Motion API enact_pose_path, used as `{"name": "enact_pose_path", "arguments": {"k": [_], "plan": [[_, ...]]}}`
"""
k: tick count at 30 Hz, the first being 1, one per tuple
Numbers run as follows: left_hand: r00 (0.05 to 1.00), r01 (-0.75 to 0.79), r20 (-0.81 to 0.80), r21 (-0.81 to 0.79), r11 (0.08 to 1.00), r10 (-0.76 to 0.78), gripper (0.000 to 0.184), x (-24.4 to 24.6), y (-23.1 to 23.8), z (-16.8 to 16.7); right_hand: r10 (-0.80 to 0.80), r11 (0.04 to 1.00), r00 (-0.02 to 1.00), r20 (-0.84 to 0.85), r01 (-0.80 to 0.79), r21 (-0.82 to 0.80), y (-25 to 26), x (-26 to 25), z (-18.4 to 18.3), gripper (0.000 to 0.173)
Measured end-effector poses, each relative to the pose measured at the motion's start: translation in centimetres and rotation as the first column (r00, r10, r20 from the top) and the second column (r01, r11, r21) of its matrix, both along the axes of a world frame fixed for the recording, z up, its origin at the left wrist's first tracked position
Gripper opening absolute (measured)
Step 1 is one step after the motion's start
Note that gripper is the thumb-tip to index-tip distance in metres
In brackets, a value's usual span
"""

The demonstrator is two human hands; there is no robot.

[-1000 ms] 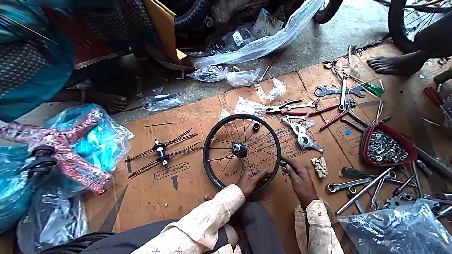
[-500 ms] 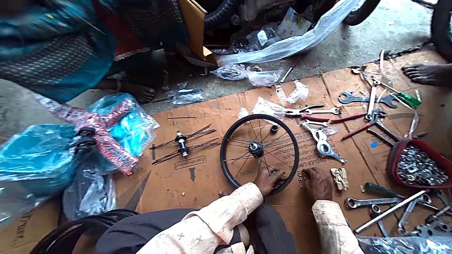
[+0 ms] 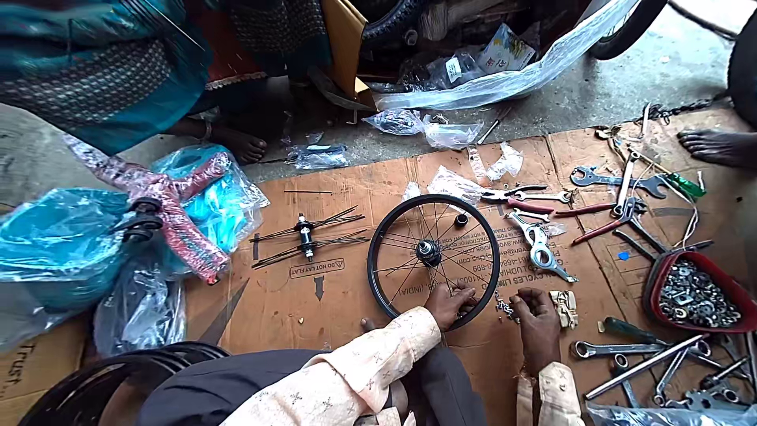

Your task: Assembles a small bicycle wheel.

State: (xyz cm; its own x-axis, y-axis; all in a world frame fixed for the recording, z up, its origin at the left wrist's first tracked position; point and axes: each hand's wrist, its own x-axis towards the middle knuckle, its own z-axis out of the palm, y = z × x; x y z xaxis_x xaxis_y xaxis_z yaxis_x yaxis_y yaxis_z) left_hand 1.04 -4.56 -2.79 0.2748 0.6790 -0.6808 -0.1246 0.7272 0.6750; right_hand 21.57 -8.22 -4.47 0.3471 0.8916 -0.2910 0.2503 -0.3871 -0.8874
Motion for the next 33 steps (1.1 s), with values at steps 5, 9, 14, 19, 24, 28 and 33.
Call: {"name": "enact_pose_path", "arguments": {"k": [5, 9, 14, 19, 24, 28, 33], "plan": [[0.999, -0.022, -0.039, -0.018, 1.000, 0.022, 0.022, -0.1, 0.4, 1.0, -0.158, 0.981, 0.878, -0.452, 0.192, 0.030, -2.4, -3.2, 0.6, 0.022], [0.998, -0.043, -0.035, -0.016, 0.999, 0.043, 0.025, -0.3, 1.1, 1.5, -0.218, 0.965, 0.844, -0.491, 0.262, 0.023, -2.9, -5.0, 1.3, 0.016], [0.996, -0.081, -0.038, -0.019, 0.997, 0.080, 0.025, -0.3, 1.5, 1.0, -0.237, 0.964, 0.868, -0.437, 0.267, 0.009, -2.1, -6.6, 2.0, 0.017], [0.992, -0.117, -0.044, -0.024, 0.993, 0.116, 0.018, -0.1, 1.6, 1.7, -0.213, 0.965, 0.918, -0.333, 0.251, 0.073, -1.7, -7.4, 1.3, 0.012], [0.992, -0.128, -0.021, -0.025, 0.992, 0.127, 0.020, -0.3, 1.6, 2.0, -0.175, 0.968, 0.900, -0.399, 0.231, 0.097, -1.6, -8.4, 1.2, 0.011], [0.985, -0.172, 0.020, 0.012, 0.985, 0.172, 0.016, -0.9, 1.8, 3.7, -0.123, 0.976, 0.925, -0.360, 0.178, 0.123, -0.9, -8.7, 3.2, 0.010], [0.960, -0.254, 0.125, 0.021, 0.967, 0.249, 0.018, -2.7, 2.3, 5.3, -0.004, 0.950, 0.974, -0.226, 0.074, 0.303, 0.4, -9.7, 5.1, 0.008]]}}
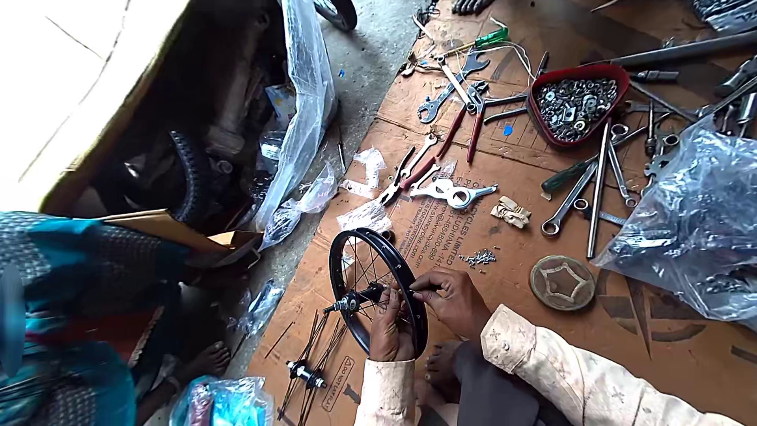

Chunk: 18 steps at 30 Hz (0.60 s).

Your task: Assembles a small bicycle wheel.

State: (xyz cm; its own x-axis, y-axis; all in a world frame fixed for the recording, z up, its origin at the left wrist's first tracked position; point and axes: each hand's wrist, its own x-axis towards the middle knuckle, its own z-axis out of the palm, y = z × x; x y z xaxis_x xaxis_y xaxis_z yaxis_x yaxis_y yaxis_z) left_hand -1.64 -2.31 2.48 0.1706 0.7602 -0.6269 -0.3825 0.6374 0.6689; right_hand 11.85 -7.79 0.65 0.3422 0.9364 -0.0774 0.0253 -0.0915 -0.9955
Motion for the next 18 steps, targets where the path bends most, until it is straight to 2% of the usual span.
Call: {"name": "enact_pose_path", "arguments": {"k": [5, 11, 18], "plan": [[0.998, -0.058, -0.012, 0.038, 0.998, 0.059, 0.015, -0.5, 0.1, -0.2, 0.024, 1.000, 0.995, 0.098, -0.024, -0.004, 0.5, -0.9, 0.6, 0.009], [0.994, -0.103, -0.015, 0.031, 0.994, 0.104, 0.011, -0.2, -0.2, -0.8, -0.006, 1.000, 0.991, 0.131, 0.010, -0.024, 0.2, -1.0, 0.3, 0.007], [0.994, -0.100, 0.053, 0.044, 0.994, 0.098, 0.017, -0.1, -0.3, -0.8, -0.008, 0.998, 0.986, 0.168, 0.017, -0.053, 0.4, -0.7, 0.2, 0.008]]}}
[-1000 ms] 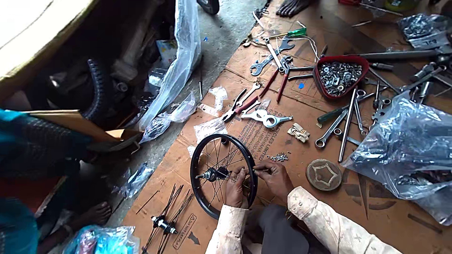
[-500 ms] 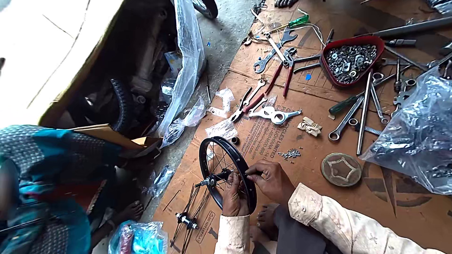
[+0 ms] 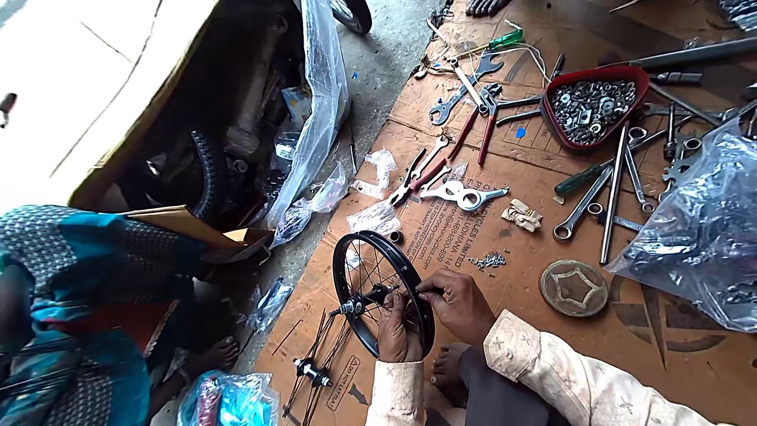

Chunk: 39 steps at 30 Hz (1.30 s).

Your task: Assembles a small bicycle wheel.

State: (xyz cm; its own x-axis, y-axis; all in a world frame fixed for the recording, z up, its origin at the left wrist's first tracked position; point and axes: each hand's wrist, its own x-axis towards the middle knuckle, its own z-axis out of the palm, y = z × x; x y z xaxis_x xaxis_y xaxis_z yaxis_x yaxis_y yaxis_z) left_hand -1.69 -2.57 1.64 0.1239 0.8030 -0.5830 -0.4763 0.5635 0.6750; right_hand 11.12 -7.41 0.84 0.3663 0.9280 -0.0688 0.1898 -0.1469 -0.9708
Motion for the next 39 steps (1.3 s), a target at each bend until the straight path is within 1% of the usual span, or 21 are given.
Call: {"name": "enact_pose_path", "arguments": {"k": [2, 7, 10, 14, 17, 21, 26, 30, 34, 36, 39], "plan": [[1.000, 0.000, -0.012, -0.013, 1.000, 0.000, 0.016, 0.2, 0.1, -0.1, -0.007, 1.000, 1.000, -0.010, 0.006, -0.007, 0.0, 0.1, -0.2, 0.008], [0.999, 0.024, -0.037, -0.040, 0.999, -0.025, 0.014, 0.3, 0.1, -0.1, -0.040, 0.999, 0.993, -0.115, 0.035, -0.041, -0.1, 0.2, -0.7, 0.008], [0.999, 0.030, -0.043, -0.044, 0.999, -0.032, 0.014, 0.4, 0.0, 0.0, -0.043, 0.998, 0.990, -0.137, 0.037, -0.050, -0.1, 0.2, -0.6, 0.008], [0.999, 0.029, -0.044, -0.047, 0.998, -0.031, 0.012, 0.4, 0.1, -0.1, -0.042, 0.997, 0.990, -0.132, 0.033, -0.065, 0.0, 0.3, -0.4, 0.007], [0.999, 0.041, -0.025, -0.056, 0.998, -0.042, 0.012, 0.2, 0.1, -0.2, -0.009, 0.994, 0.993, -0.120, -0.004, -0.107, 0.1, 0.7, -0.2, 0.007], [0.999, 0.052, 0.003, -0.061, 0.997, -0.052, 0.012, 0.0, 0.1, -0.4, 0.029, 0.992, 0.994, -0.104, -0.042, -0.121, 0.1, 1.1, 0.0, 0.007], [0.996, 0.071, -0.045, -0.066, 0.995, -0.074, 0.014, 0.0, 0.1, -0.4, 0.018, 0.992, 0.976, -0.219, -0.045, -0.118, 0.1, 1.3, -0.1, 0.008], [0.996, 0.077, -0.036, -0.055, 0.995, -0.079, 0.013, 0.1, 0.1, -0.4, -0.018, 0.994, 0.981, -0.191, -0.003, -0.110, 0.1, 1.1, -0.3, 0.007], [0.998, 0.070, 0.002, -0.055, 0.996, -0.070, 0.013, 0.1, 0.0, -0.3, 0.013, 0.990, 0.986, -0.164, -0.036, -0.138, 0.0, 1.2, -0.2, 0.004], [0.998, 0.060, -0.005, -0.063, 0.996, -0.060, 0.012, 0.2, 0.0, -0.2, 0.024, 0.988, 0.989, -0.148, -0.046, -0.150, -0.1, 1.1, 0.0, 0.004], [0.999, 0.048, -0.018, -0.069, 0.996, -0.049, 0.013, 0.3, 0.0, -0.2, -0.018, 0.992, 0.989, -0.144, -0.001, -0.130, -0.1, 0.7, -0.4, 0.004]]}}
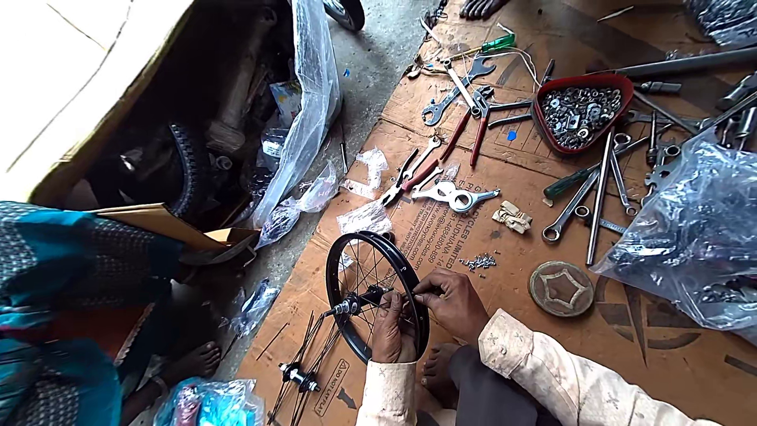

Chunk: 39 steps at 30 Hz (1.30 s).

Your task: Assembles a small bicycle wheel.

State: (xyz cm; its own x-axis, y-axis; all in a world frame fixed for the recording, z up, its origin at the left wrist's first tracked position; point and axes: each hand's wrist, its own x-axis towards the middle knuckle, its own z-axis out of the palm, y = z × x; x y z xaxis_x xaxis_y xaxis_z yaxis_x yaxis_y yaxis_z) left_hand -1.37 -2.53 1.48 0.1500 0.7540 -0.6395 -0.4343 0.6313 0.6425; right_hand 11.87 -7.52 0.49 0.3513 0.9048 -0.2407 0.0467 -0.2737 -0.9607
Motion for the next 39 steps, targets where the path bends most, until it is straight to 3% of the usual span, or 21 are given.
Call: {"name": "enact_pose_path", "arguments": {"k": [3, 12, 16, 19, 23, 26, 30, 35, 39], "plan": [[1.000, 0.005, 0.009, 0.003, 1.000, -0.005, 0.012, -0.1, 0.0, -0.1, -0.011, 1.000, 1.000, 0.024, 0.011, 0.008, 0.0, -0.2, -0.2, 0.007], [0.997, 0.074, -0.004, -0.003, 0.997, -0.074, 0.009, -0.5, 0.0, -0.6, 0.059, 0.974, 0.941, 0.335, -0.128, 0.189, -0.4, 0.3, -2.3, 0.015], [0.991, 0.120, -0.057, -0.043, 0.992, -0.122, 0.021, -0.2, 0.0, -0.9, 0.040, 0.964, 0.971, 0.237, -0.099, 0.246, -1.2, 0.6, -3.8, 0.021], [0.983, 0.148, -0.095, -0.074, 0.986, -0.155, 0.024, -0.3, -0.3, -1.3, 0.019, 0.961, 0.980, 0.197, -0.073, 0.267, -1.8, 0.5, -4.4, 0.012], [0.984, 0.144, -0.095, -0.096, 0.985, -0.153, 0.024, -0.1, -0.5, -1.7, -0.015, 0.968, 0.980, 0.200, -0.035, 0.248, -2.3, 0.4, -5.0, 0.007], [0.984, 0.141, -0.094, -0.099, 0.985, -0.150, 0.023, 0.0, -0.6, -1.9, -0.030, 0.976, 0.977, 0.210, -0.017, 0.217, -2.2, 0.1, -4.8, 0.018], [0.984, 0.140, -0.100, -0.104, 0.985, -0.150, 0.020, 0.1, -0.5, -1.9, 0.002, 0.997, 0.939, 0.344, -0.028, 0.071, -1.8, 0.0, -3.6, 0.024], [0.983, 0.143, -0.097, -0.110, 0.984, -0.154, 0.020, 0.2, -0.2, -1.8, -0.007, 1.000, 0.924, 0.382, -0.004, 0.030, -1.5, 0.0, -3.3, 0.016], [0.985, 0.139, -0.091, -0.110, 0.984, -0.149, 0.018, 0.2, -0.4, -1.9, 0.000, 1.000, 0.917, 0.400, -0.004, 0.009, -1.5, -0.1, -3.2, 0.031]]}}
